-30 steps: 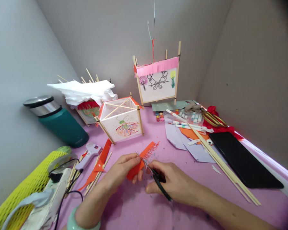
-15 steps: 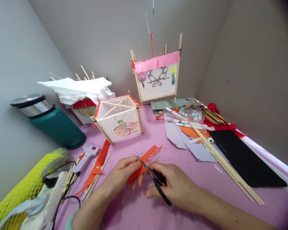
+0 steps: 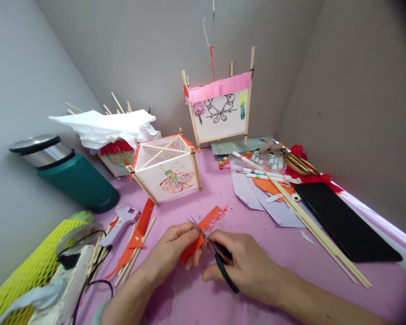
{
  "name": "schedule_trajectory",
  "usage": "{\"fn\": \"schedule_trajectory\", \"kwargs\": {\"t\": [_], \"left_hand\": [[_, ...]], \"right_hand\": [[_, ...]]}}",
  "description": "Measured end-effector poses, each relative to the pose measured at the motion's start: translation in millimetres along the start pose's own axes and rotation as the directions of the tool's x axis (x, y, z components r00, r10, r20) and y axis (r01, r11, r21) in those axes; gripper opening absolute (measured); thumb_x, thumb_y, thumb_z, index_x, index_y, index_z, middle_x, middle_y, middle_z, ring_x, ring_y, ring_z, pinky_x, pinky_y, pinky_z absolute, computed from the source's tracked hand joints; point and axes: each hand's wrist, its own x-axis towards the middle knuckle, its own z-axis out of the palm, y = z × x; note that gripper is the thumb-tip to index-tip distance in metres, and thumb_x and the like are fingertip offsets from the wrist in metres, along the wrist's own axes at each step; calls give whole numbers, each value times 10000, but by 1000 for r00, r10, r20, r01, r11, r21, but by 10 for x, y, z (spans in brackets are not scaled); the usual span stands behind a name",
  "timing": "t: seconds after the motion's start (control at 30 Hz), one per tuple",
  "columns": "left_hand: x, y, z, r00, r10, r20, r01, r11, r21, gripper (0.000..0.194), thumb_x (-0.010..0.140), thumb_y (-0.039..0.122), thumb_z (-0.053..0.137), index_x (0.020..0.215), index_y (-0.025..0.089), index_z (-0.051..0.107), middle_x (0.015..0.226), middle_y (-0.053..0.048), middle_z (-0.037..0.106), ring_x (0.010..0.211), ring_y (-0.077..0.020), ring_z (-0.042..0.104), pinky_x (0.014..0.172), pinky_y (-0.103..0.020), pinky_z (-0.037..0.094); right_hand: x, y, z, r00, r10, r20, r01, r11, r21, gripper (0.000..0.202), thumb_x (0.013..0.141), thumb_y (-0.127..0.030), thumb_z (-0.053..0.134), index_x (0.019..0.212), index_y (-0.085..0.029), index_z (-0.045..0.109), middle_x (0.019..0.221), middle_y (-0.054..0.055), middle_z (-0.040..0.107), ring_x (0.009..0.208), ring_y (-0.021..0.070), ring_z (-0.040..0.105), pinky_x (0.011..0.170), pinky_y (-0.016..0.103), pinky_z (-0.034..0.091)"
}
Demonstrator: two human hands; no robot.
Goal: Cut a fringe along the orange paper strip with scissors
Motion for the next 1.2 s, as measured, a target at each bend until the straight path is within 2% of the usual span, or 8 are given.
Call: {"fn": "schedule_trajectory", "kwargs": {"t": [0.27,0.47,0.67,0.8,0.97,1.2], "left_hand": [[11,-2,-4,1000,8,3,-8,1000,1,277,861,358,476,709,141,557,485,9,565,392,-74,434,433,-195,328],[8,8,-14,999,33,34,-34,999,30,227,852,347,522,741,149,519,621,-17,631,470,-84,487,504,-216,366],[24,15,-59,992,111,-67,-108,993,37,196,865,332,510,783,155,527,641,-16,651,499,-100,533,548,-229,404],[42,10,-84,976,176,-126,-172,984,43,189,877,332,499,788,166,517,646,2,646,502,-90,527,550,-217,396],[41,12,-53,972,194,-133,-180,978,106,217,876,349,496,766,165,524,640,6,625,514,-87,500,538,-212,378],[28,1,-4,976,181,-119,-167,979,121,209,887,349,478,801,168,538,645,10,625,518,-89,506,542,-213,384]], "right_hand": [[22,48,23,998,-30,-55,29,999,-31,367,708,-517,695,744,-199,515,609,-86,453,530,74,384,505,185,240],[30,42,-24,997,-38,-64,34,997,-75,374,676,-515,721,731,-209,514,613,-93,449,530,72,381,505,184,239],[32,20,-90,998,-34,-55,25,987,-161,422,602,-523,765,778,-214,538,654,-78,500,547,86,402,513,194,248],[16,1,-76,997,-21,-68,8,983,-181,406,621,-518,754,792,-216,542,677,-67,527,560,93,420,519,200,249],[17,16,-29,994,-26,-110,4,980,-198,381,654,-500,738,769,-214,515,683,-64,530,567,96,421,534,205,252],[34,14,-21,994,-10,-107,-10,982,-186,379,667,-502,731,775,-218,505,668,-78,513,560,89,405,534,203,243]]}}
